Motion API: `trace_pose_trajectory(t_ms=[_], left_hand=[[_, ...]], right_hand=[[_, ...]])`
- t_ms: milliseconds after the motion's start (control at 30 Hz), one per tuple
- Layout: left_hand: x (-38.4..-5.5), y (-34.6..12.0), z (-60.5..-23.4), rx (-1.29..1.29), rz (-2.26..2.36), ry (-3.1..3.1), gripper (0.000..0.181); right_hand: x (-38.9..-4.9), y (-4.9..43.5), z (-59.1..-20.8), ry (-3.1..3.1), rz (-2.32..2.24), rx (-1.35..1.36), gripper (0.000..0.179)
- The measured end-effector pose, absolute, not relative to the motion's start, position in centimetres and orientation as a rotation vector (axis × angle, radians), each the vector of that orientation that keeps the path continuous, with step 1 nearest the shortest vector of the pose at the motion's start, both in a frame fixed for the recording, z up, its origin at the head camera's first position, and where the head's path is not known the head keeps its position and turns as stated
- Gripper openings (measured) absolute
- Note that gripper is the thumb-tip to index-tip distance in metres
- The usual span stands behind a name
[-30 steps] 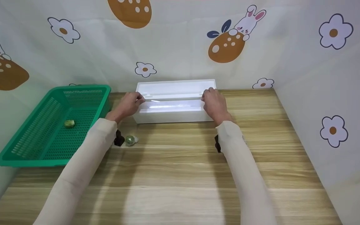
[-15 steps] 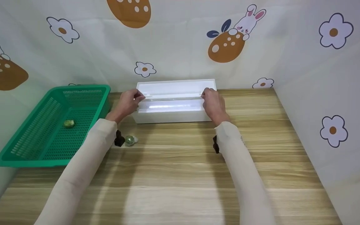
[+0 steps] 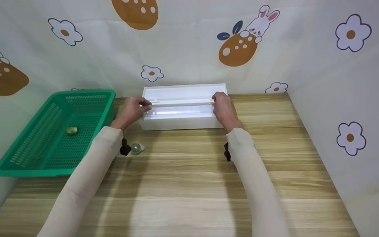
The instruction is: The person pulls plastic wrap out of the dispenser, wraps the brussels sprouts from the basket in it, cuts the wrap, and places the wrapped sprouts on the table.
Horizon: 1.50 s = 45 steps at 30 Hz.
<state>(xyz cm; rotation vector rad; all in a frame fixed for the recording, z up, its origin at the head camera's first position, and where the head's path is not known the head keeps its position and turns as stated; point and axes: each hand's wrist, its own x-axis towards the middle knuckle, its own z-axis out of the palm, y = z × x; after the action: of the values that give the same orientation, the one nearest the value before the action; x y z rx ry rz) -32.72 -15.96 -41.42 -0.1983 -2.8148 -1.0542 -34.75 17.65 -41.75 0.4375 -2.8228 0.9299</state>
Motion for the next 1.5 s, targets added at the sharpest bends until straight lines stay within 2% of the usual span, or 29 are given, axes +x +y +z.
trace_pose_trajectory(t_ms=[267, 800, 1500], left_hand=[[-32.9, -16.1, -41.0, -0.181, -1.038, -2.822, 0.014], [-33.3, -16.1, -39.6, -0.198, -1.024, -2.794, 0.015], [-33.6, -16.5, -34.6, -0.235, -0.957, -2.838, 0.020]], right_hand=[[-34.7, 18.0, -41.6, -2.775, 0.824, 0.388, 0.015], [-34.8, 18.1, -40.7, -2.796, 0.812, 0.369, 0.014], [-35.3, 18.6, -36.8, -2.750, 0.749, 0.436, 0.011]])
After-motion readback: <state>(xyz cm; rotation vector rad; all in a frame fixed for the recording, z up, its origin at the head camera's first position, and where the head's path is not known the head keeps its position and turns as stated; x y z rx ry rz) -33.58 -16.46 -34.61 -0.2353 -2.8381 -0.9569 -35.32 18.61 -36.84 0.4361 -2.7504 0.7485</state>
